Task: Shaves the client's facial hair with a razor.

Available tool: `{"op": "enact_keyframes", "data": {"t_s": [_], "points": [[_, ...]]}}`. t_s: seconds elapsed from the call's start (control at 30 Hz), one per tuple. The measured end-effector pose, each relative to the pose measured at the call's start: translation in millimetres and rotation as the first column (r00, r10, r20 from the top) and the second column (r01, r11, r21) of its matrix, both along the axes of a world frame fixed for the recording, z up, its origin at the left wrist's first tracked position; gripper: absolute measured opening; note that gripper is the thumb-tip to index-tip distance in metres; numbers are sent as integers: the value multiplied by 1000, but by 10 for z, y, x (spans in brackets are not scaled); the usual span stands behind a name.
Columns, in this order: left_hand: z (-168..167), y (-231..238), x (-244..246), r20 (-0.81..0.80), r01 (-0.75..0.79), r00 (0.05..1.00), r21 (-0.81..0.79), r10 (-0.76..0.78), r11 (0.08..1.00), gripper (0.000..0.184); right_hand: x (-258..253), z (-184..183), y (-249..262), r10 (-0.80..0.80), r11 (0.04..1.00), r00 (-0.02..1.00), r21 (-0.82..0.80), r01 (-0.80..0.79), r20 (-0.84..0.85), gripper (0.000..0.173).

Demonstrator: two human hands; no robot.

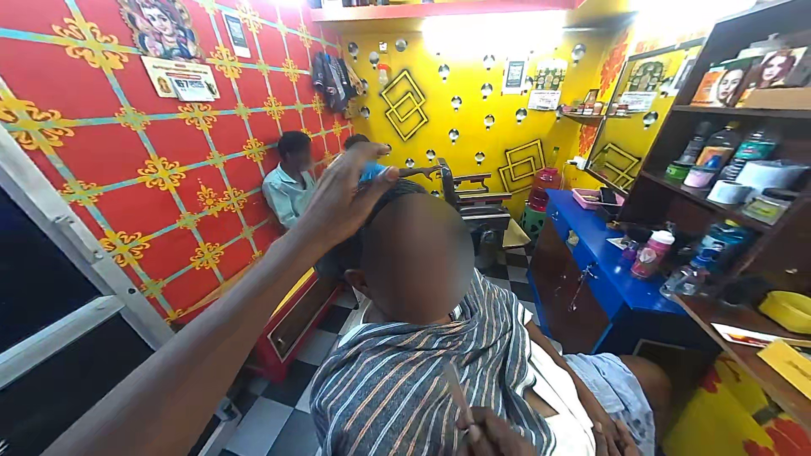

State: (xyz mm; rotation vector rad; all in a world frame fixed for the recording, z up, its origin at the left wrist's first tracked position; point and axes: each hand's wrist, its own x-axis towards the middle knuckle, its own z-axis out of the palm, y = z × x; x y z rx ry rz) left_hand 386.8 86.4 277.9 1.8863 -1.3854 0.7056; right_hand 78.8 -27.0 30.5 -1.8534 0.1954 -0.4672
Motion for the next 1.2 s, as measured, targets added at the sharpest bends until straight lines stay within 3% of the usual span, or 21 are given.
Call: {"op": "enact_keyframes", "data": {"t_s": [0.1, 0.23, 0.37, 0.5, 0.6, 0.7, 0.8, 0.9, 1.07, 1.2], "points": [[100, -301, 3, -7, 6, 1000, 224, -5, 975, 62, -117, -6, -188, 38, 993, 997, 112, -44, 61, 25], [161, -531, -54, -53, -15, 998, 458, 44, 889, 68, -285, 1, -483, -33, 999, 989, -23, 36, 145, 24], [63, -523, -82, 10, -64, 998, 431, 66, 900, 65, -490, -72, -1087, -141, 977, 964, -126, 173, 226, 19], [35, -432, -137, 27, -126, 992, 369, 125, 921, 62, -457, -104, -1705, -214, 977, 961, 31, 212, 177, 19], [-93, -381, -35, 102, -155, 986, 289, 130, 945, 59, -257, -52, -2042, -178, 965, 971, 223, 141, 157, 19], [-111, -295, -176, 102, -170, 984, 281, 147, 945, 55, 58, 23, -2315, -56, 974, 972, 227, 3, 230, 16], [16, -269, -633, 32, -256, 964, 362, 262, 896, 55, 433, 142, -2443, 73, 984, 959, 135, -113, 273, 17], [-33, -339, -830, 158, -308, 950, 349, 269, 885, 48, 777, 279, -2423, 186, 982, 925, -26, -188, 331, 19], [-118, -490, -1088, 338, -371, 917, 528, 212, 764, 36, 1177, 534, -2079, 292, 889, 847, -452, -70, 444, 21], [-221, -625, -1135, 367, -420, 902, 628, 227, 655, 29, 1507, 661, -1928, 399, 850, 762, -517, -99, 510, 17]]}}
